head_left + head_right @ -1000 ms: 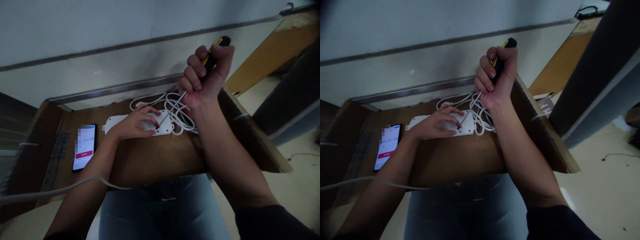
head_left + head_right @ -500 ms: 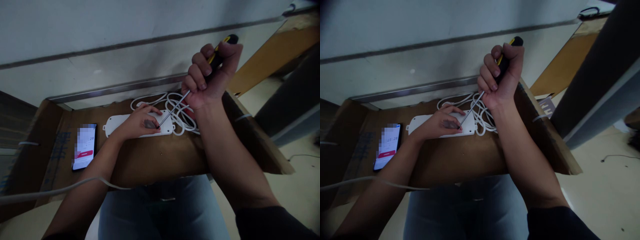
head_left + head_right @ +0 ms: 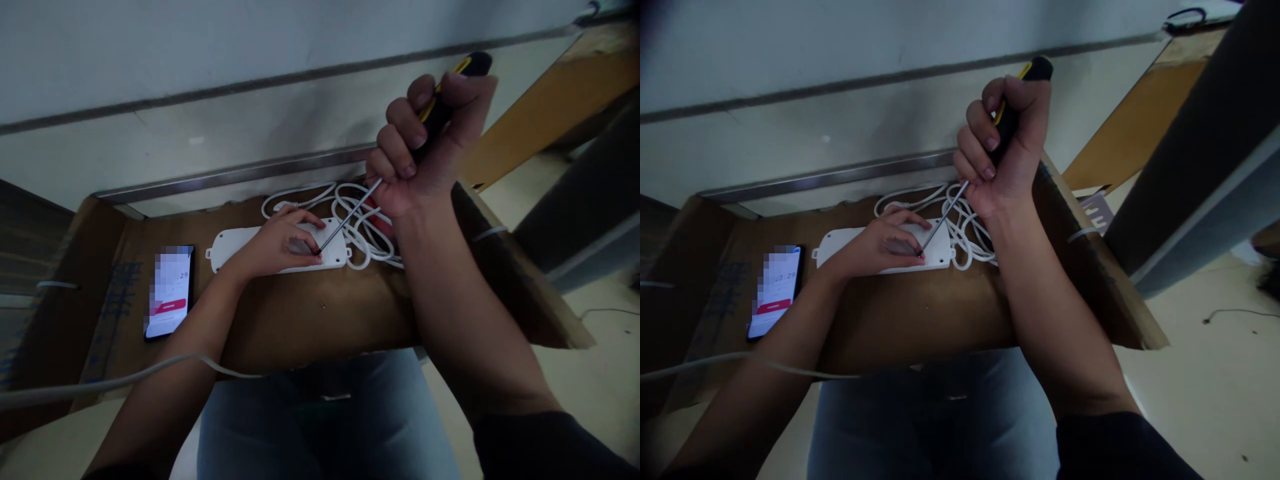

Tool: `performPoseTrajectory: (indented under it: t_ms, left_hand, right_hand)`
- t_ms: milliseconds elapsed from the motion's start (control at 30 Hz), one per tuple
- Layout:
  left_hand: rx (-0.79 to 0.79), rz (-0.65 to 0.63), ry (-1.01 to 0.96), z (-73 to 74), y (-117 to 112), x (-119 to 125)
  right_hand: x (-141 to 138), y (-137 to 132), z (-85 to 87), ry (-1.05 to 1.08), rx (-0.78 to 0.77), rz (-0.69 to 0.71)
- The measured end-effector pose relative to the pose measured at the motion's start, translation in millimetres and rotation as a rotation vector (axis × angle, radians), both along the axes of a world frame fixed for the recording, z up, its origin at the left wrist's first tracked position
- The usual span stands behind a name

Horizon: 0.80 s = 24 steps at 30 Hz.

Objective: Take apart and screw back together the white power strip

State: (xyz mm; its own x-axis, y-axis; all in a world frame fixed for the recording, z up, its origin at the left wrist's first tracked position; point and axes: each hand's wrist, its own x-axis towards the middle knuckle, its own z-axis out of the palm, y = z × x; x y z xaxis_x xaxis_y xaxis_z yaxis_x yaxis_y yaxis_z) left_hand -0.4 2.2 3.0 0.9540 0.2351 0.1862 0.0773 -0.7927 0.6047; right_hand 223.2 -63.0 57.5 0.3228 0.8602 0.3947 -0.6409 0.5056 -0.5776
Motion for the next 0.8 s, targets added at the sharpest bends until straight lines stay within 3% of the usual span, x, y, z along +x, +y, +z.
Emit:
performPoseTrajectory:
  t_ms: [433,800]
  left_hand:
    - [-0.025,0.04,0.022,2.0,-3,1]
    - [-0.021,-0.012,0.055,9.2,-1,-1]
  right_hand:
    - [-16,-15,14.7,-0.041,-0.051,0.029]
    - [-31,-17,18.3,-0.081,-0.087,-0.07]
